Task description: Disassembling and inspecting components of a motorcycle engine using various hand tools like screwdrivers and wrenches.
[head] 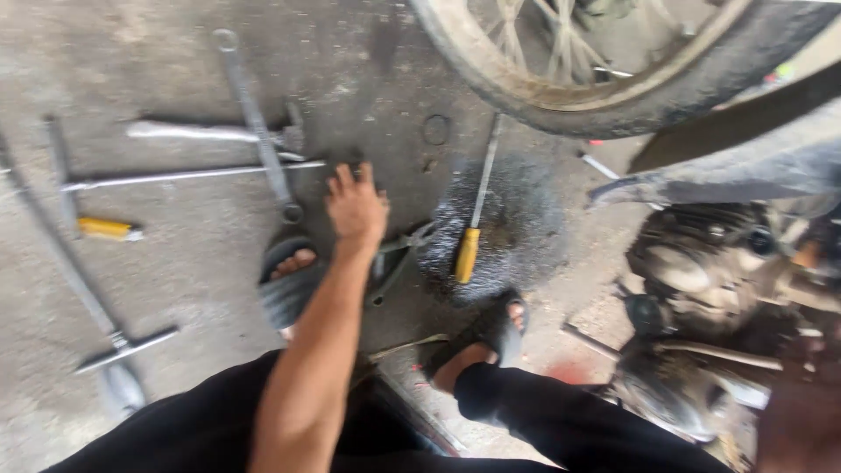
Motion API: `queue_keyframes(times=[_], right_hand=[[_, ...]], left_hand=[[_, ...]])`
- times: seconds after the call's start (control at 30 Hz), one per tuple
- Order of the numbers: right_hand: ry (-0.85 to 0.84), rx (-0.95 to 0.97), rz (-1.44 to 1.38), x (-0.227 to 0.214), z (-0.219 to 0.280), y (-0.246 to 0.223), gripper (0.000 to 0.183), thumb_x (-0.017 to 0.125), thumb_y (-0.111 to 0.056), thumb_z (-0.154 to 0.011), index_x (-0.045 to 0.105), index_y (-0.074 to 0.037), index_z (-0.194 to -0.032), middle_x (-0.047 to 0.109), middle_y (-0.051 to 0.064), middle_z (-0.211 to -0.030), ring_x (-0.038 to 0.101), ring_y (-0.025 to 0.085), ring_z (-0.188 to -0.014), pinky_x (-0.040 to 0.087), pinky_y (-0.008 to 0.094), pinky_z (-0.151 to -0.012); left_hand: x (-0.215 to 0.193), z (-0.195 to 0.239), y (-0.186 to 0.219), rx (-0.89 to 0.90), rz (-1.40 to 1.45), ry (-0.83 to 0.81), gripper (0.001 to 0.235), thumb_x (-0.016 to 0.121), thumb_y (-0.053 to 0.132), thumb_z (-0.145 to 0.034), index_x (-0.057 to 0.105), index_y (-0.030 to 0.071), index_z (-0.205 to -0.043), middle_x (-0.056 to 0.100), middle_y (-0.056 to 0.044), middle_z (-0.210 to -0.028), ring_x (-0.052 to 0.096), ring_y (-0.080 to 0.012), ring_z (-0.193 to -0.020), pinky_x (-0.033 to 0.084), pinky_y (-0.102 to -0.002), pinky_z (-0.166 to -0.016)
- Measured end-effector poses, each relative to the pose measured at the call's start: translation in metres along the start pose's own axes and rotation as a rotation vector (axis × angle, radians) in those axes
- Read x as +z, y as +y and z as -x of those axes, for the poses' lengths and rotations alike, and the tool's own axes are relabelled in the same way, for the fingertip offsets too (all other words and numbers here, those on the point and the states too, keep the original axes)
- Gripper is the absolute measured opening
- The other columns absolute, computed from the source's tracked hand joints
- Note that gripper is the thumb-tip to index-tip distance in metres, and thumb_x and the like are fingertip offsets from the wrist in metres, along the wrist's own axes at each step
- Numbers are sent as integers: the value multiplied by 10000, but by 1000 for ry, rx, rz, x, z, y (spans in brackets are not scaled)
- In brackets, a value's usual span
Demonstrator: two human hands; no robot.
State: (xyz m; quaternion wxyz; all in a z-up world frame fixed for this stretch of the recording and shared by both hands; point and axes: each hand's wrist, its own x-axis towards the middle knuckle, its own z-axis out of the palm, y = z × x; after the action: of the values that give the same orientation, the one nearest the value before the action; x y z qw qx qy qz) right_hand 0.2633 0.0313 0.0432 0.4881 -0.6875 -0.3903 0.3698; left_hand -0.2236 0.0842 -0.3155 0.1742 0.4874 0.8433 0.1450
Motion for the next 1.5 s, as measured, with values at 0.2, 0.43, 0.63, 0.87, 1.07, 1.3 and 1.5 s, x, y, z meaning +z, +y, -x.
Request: queue_keyframes(times=[0.2, 0.43, 0.63, 0.87, 1.07, 1.3, 1.5], right_hand=[[541, -50, -288, 132, 71, -117, 371, 621, -289, -945, 679, -177, -1294, 696, -11, -1222, 653, 120, -1065, 536, 235, -930], [668, -121, -149, 128, 67, -125, 285, 531, -245, -922, 630, -224, -1189, 702, -20, -1242, 658, 117, -1112, 525, 256, -984], [678, -101, -165, 108, 70, -124, 367, 616, -343, -900, 643, -253, -1255, 722, -53, -1289, 655, 66, -1078, 483, 202, -904], [573, -132, -128, 89, 83, -115, 525, 718, -421, -860, 609, -248, -1343, 685, -38, -1369, 638, 70, -1119, 484, 227, -955], [513, -171, -207, 75, 86, -110, 561, 792, -356, -862, 631, -219, -1382, 690, 4, -1355, 659, 105, -1100, 549, 221, -910], [487, -155, -137, 70, 85, -103, 544, 776, -392, -859, 611, -251, -1358, 671, -7, -1395, 648, 110, -1146, 530, 245, -907], [482, -155, -112, 81, 81, -100, 512, 739, -339, -863, 603, -255, -1349, 691, 17, -1404, 673, 149, -1140, 533, 278, -929]], left_hand=[[-12, 20, 45, 318, -215, 196, 471, 858, 331, -654, 610, 178, -1024, 565, -86, -991, 601, -284, -878, 555, -396, -604], [-100, 125, 267, 812, 1145, -18, 472, 881, 172, -858, 650, 139, -1268, 718, -29, -1196, 666, -198, -1122, 472, -372, -1052], [-109, 137, 361, 790, 910, 32, 628, 952, 432, -766, 560, 233, -1215, 732, 26, -1258, 612, -217, -1036, 418, -368, -962], [-99, 153, 399, 741, 823, -135, 664, 914, 401, -749, 557, 160, -1255, 670, -55, -1314, 624, -311, -1197, 509, -575, -1025], [-99, 142, 396, 772, 896, -67, 490, 774, 459, -876, 575, 106, -1151, 650, -90, -1130, 640, -277, -1044, 548, -474, -942], [-78, 136, 396, 865, 1021, -131, 537, 763, 339, -956, 545, 127, -1399, 652, -111, -1289, 682, -242, -1137, 587, -402, -1078], [-105, 117, 387, 875, 1136, -552, 267, 673, 239, -983, 633, 138, -1226, 648, 22, -755, 528, -55, -536, 591, -273, -672]])
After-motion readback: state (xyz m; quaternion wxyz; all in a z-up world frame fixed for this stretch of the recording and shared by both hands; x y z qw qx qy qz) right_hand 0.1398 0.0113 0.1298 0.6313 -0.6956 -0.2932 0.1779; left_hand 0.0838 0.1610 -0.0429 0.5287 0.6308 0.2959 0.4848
